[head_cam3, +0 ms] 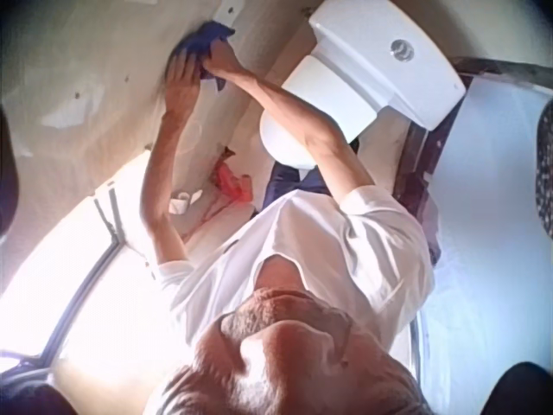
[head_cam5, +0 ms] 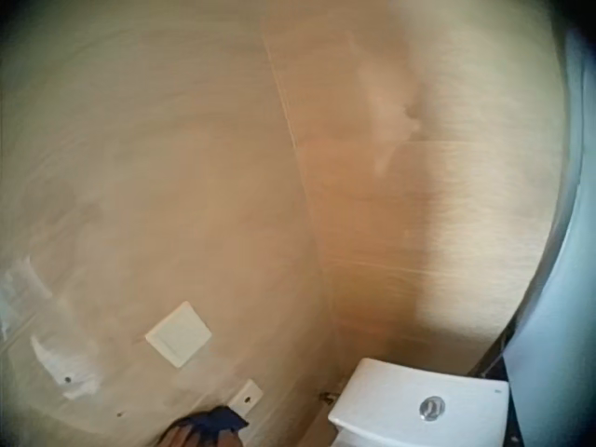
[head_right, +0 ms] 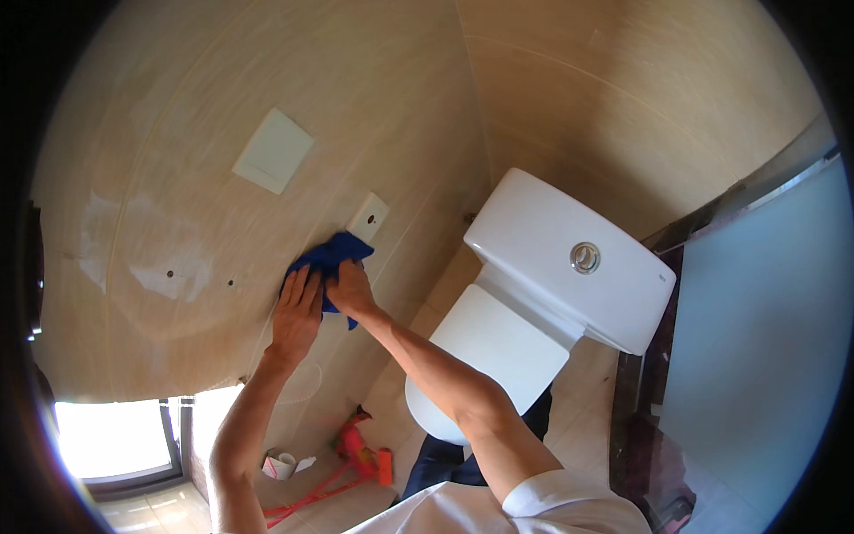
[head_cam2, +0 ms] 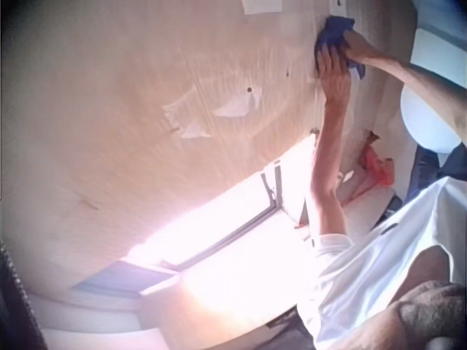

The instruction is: The person wipes the bathroom surfaces using a blue cloth. They clean the wall tiles, the toilet tank, the toilet seat lid, the toilet base, and the window sill. The person moves systematically around the toilet and window area to wipe down the fixtures.

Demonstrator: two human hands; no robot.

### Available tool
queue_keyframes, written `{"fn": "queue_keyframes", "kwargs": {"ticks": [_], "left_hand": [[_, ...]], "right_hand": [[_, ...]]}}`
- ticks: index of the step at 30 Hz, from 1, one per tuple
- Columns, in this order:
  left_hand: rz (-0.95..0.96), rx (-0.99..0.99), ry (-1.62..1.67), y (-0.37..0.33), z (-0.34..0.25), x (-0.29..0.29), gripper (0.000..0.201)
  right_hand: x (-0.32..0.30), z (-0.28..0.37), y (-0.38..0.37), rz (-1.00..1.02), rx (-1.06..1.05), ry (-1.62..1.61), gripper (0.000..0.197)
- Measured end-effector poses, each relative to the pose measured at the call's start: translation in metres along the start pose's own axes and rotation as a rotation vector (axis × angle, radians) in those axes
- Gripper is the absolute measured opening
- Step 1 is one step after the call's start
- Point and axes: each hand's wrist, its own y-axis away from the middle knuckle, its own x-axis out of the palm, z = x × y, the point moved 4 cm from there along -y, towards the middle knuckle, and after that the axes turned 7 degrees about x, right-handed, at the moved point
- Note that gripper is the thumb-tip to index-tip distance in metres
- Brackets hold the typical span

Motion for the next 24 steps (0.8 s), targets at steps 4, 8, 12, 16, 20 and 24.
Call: {"fn": "queue_keyframes", "kwargs": {"ticks": [4,8,12,16,20,24], "left_hand": [[-0.019,0.011,0.028,-0.014,0.000,0.004,0.033],[0.008,0.031,0.038,-0.025,-0.003,0.014,0.035],[0.036,0.052,0.079,-0.028,0.001,0.011,0.039],[0.031,0.021,0.036,-0.014,0.014,-0.029,0.036],[-0.037,-0.151,0.035,-0.009,0.038,-0.101,0.040],[-0.186,-0.243,-0.092,0.005,0.062,-0.159,0.050]], "right_hand": [[-0.014,-0.019,-0.018,0.057,0.255,-0.303,0.042],[-0.017,-0.041,-0.030,0.120,0.406,-0.625,0.035],[-0.016,-0.033,-0.031,0.023,0.303,-0.243,0.036],[-0.006,0.039,-0.015,-0.062,0.122,-0.026,0.037],[-0.018,0.124,0.005,-0.193,-0.304,-0.107,0.031],[-0.027,0.181,0.010,-0.151,-0.406,-0.071,0.039]]}}
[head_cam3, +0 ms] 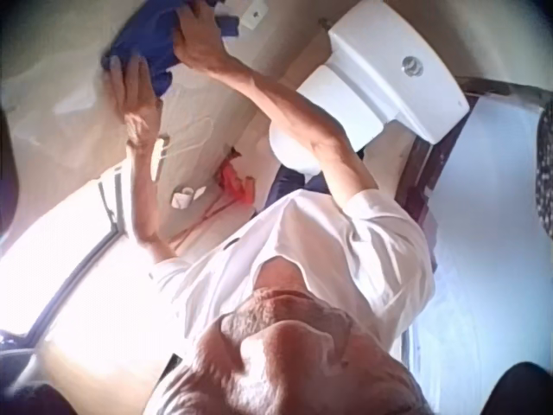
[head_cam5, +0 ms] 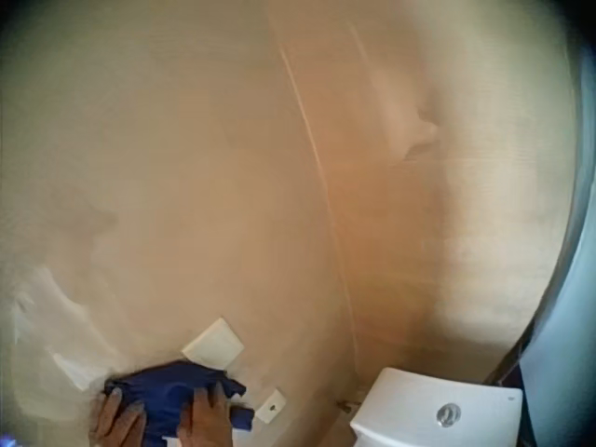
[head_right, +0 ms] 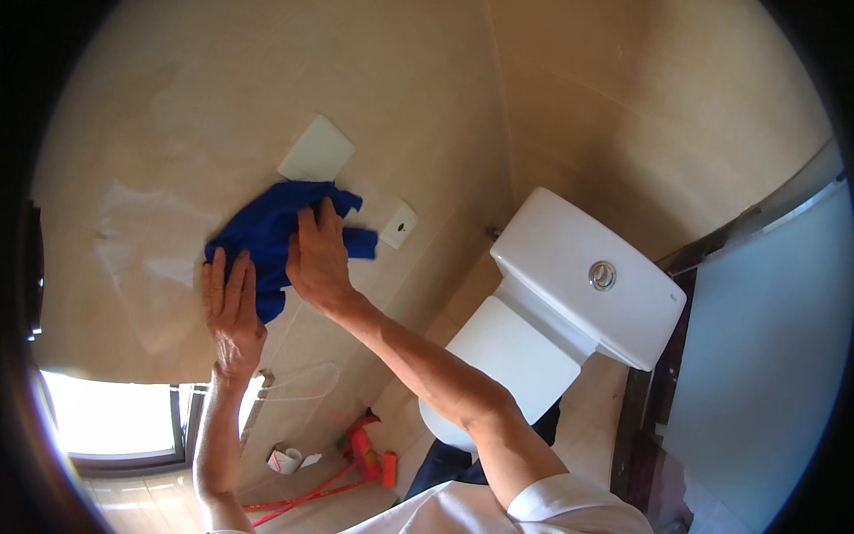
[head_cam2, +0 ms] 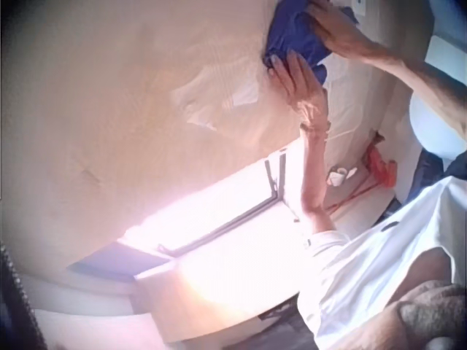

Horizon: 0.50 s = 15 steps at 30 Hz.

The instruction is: The person wipes the bathroom surfaces using a blue cloth. They clean the wall tiles, the toilet tank, the toilet seat lid, the toilet base, and the window sill. The person moves systematically around the toilet and window area to wipe down the fixtures.

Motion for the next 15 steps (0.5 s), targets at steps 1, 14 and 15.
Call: {"fn": "queue_keyframes", "kwargs": {"ticks": [1,14,15], "left_hand": [[-0.002,0.003,-0.028,-0.001,0.003,-0.010,0.050],[-0.165,0.123,-0.008,-0.071,0.002,0.017,0.040],[-0.185,0.124,-0.006,-0.074,0.002,0.020,0.039]], "right_hand": [[0.000,0.006,-0.003,0.013,0.015,0.030,0.041],[-0.053,-0.024,-0.090,-0.076,-0.047,0.028,0.048],[-0.056,-0.015,-0.097,-0.072,-0.127,0.044,0.048]]}}
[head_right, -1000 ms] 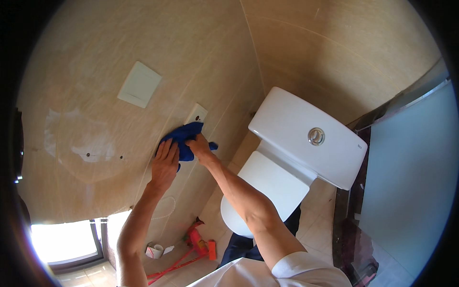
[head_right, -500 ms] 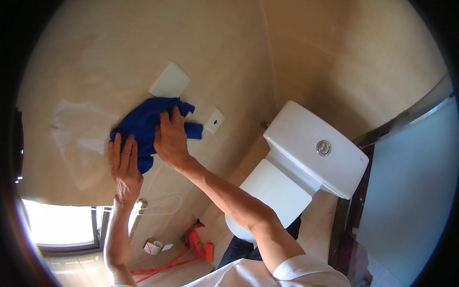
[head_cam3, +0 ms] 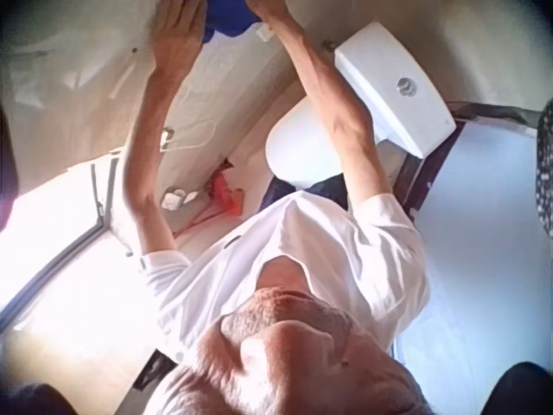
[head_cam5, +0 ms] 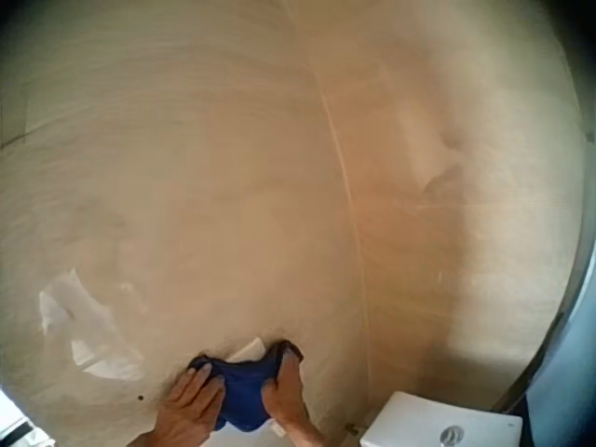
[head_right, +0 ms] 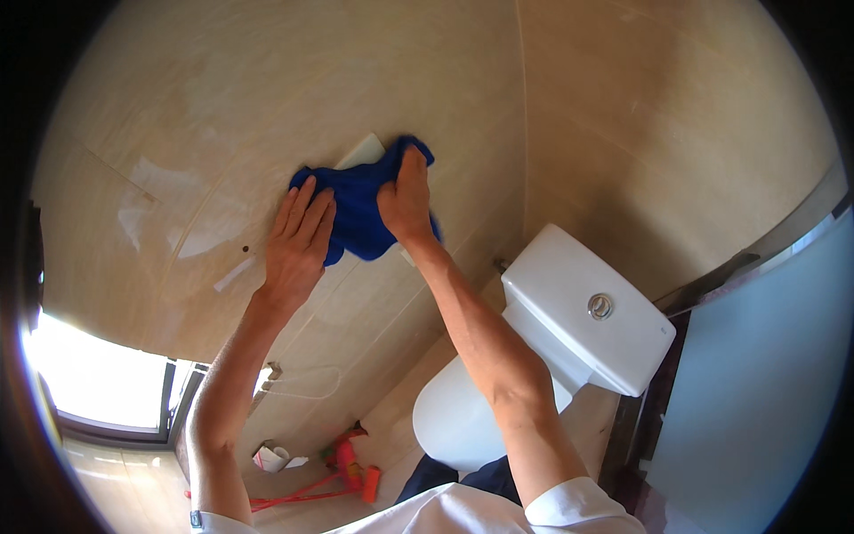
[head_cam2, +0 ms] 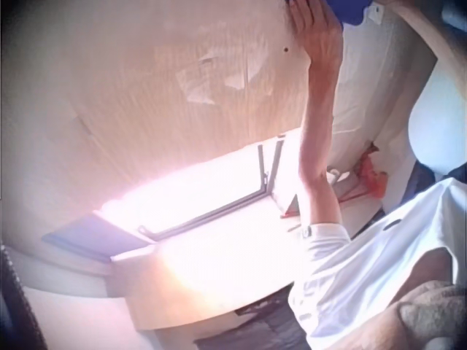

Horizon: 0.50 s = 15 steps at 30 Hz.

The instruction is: The person wipes the bathroom surfaces using a blue cloth. They clean the wall tiles, the toilet tank, the toilet seat lid, the toilet base, and the window sill. The person moves systematically around the toilet and window area to wipe down the fixtures.

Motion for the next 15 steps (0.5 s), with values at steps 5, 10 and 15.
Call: {"fn": "queue_keyframes", "kwargs": {"ticks": [5,10,15], "left_hand": [[-0.012,-0.008,0.003,0.005,0.010,-0.012,0.045],[0.064,-0.082,0.016,0.050,0.004,-0.032,0.044],[0.197,-0.138,-0.021,0.135,-0.022,-0.023,0.034]], "right_hand": [[0.006,0.060,0.001,-0.018,-0.261,0.198,0.053],[0.030,0.091,0.053,0.139,-0.384,0.209,0.059],[0.057,0.035,0.122,0.296,-0.170,0.198,0.073]]}}
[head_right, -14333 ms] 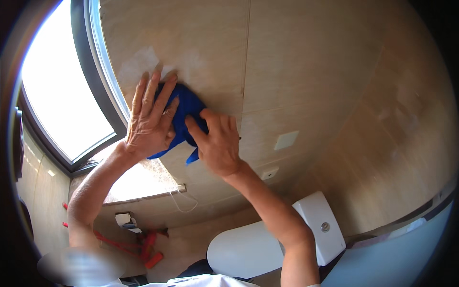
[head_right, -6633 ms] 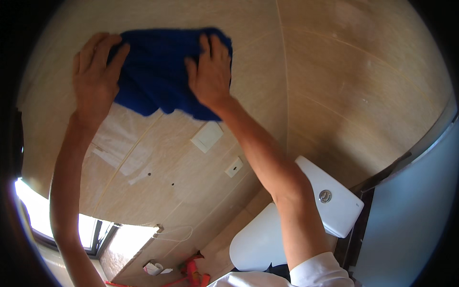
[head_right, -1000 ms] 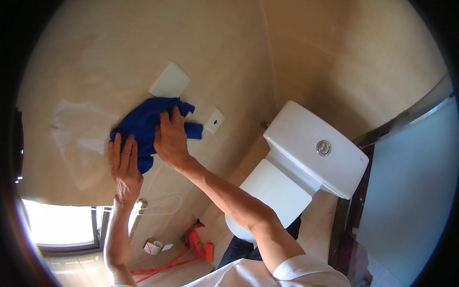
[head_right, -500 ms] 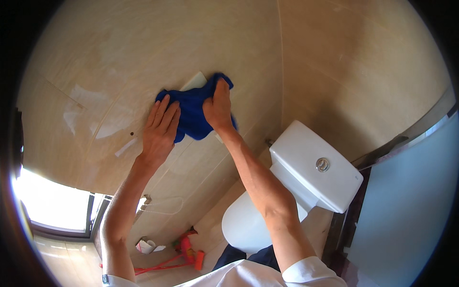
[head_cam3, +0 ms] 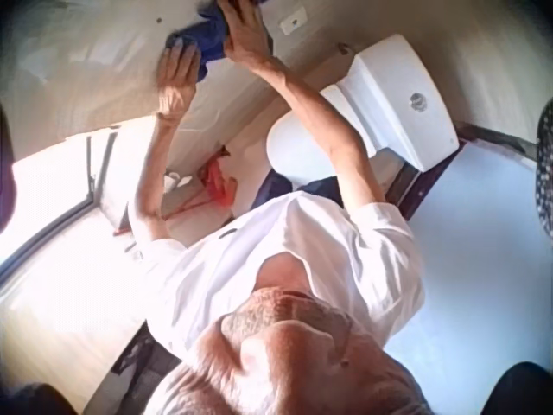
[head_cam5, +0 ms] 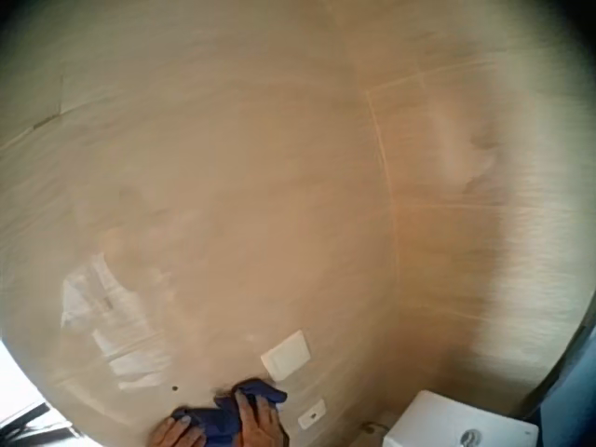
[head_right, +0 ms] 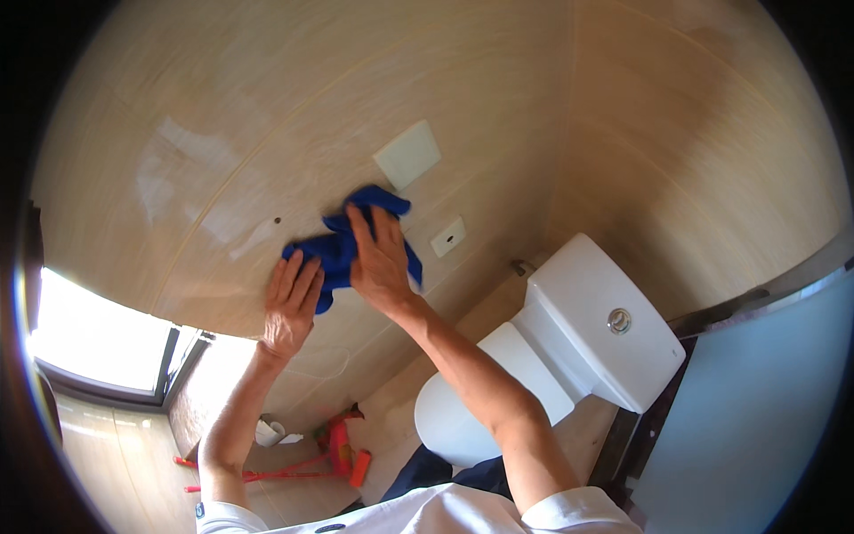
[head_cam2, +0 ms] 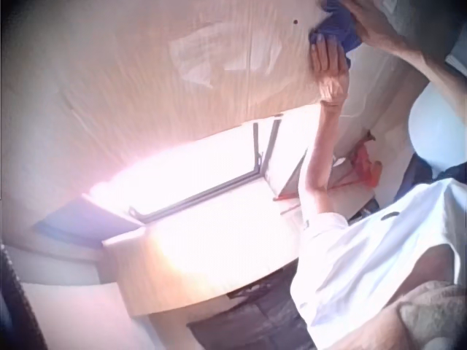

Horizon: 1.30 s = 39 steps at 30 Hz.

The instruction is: The person wipes the bathroom surfaces using a blue cloth. They clean the wall tiles, the toilet tank, the toilet seat lid, the toilet base, and the window sill. The person moves systematically around the toilet and window area to wipe down the fixtures.

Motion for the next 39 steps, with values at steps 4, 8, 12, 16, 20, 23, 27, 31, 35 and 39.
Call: {"fn": "queue_keyframes", "kwargs": {"ticks": [4,8,12,16,20,23,27,31,35,39], "left_hand": [[0.018,-0.041,0.001,0.057,-0.012,0.014,0.034],[0.037,-0.114,0.079,0.076,-0.015,0.014,0.035],[-0.035,-0.246,0.008,0.091,0.003,-0.022,0.040],[-0.168,-0.488,-0.124,0.115,0.032,-0.074,0.057],[-0.287,-0.650,-0.130,0.143,0.035,-0.077,0.064],[-0.240,-0.623,-0.054,0.151,0.012,-0.034,0.058],[-0.234,-0.576,0.056,0.158,-0.018,0.002,0.044],[-0.240,-0.594,0.086,0.148,-0.027,0.018,0.029],[-0.171,-0.611,0.148,0.160,-0.028,0.008,0.032],[-0.165,-0.649,0.182,0.166,-0.039,0.012,0.030]], "right_hand": [[0.035,-0.024,0.041,-0.056,0.308,-0.171,0.080],[0.053,-0.007,0.055,-0.049,0.379,-0.233,0.080],[0.045,0.077,0.035,0.009,0.130,-0.087,0.075],[0.043,0.135,0.012,-0.085,-0.273,-0.056,0.068],[0.065,0.117,0.029,-0.077,-0.200,-0.031,0.067],[0.090,0.066,0.067,-0.081,0.078,-0.162,0.075],[0.109,0.019,0.098,-0.062,0.418,-0.213,0.059],[0.130,-0.059,0.107,-0.109,0.622,-0.362,0.051],[0.142,-0.024,0.112,-0.132,0.999,-0.668,0.043],[0.170,-0.035,0.127,0.023,1.205,-0.687,0.031]]}}
